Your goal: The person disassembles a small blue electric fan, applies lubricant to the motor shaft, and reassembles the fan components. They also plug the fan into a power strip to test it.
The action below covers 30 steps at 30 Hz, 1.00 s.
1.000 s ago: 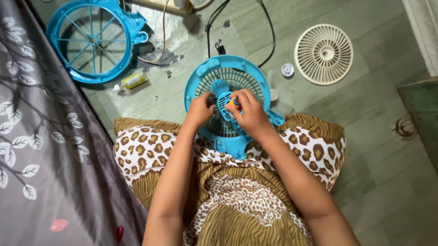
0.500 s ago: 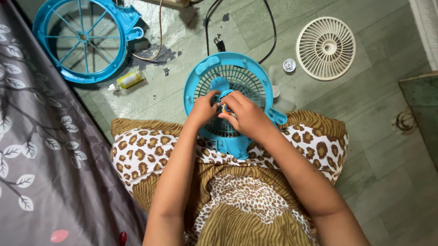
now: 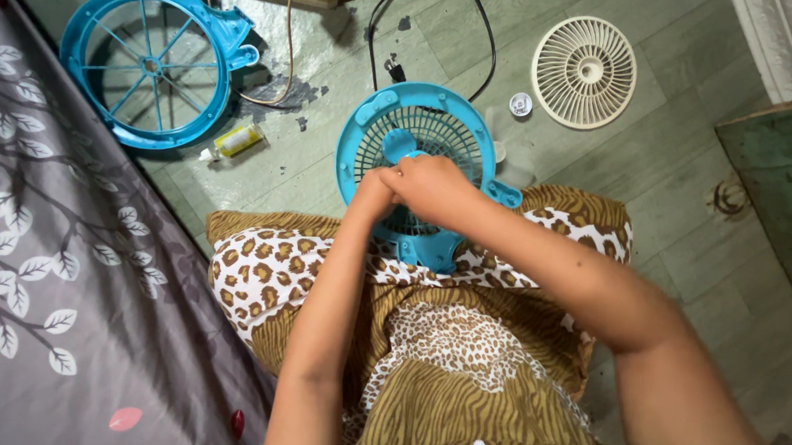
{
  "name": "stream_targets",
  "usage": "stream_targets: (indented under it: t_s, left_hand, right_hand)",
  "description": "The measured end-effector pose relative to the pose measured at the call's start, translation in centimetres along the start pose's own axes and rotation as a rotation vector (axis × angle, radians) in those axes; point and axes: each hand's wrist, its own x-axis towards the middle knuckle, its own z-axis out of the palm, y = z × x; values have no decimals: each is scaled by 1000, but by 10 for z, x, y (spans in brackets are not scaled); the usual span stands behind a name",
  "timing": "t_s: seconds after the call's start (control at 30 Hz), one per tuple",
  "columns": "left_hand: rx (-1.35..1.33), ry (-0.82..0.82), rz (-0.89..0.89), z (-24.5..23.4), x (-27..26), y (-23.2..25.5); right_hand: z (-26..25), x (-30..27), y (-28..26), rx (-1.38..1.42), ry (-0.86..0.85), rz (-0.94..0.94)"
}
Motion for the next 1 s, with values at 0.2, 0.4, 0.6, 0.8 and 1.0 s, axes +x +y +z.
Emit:
stream_targets:
  t_s: [0.2,0.4,0.6,0.8,1.0]
  left_hand:
    - [97,106,223,18,3,-17]
    - [126,64,165,17,8,-14]
    - [-118,430,287,-56,-19,72]
    - [-390,109,74,-66,-28,89]
    - [-327,294,233,-60,-25,102]
  right_hand:
    - [-3,-1,8,-49,-16,-162]
    - [-13,-3,5,-276,-66,-484]
    - [4,4,25,-286,-21,-336]
    - [6,4,20,-179,-46,-4]
    - [-10,-1,15,28,-158,289]
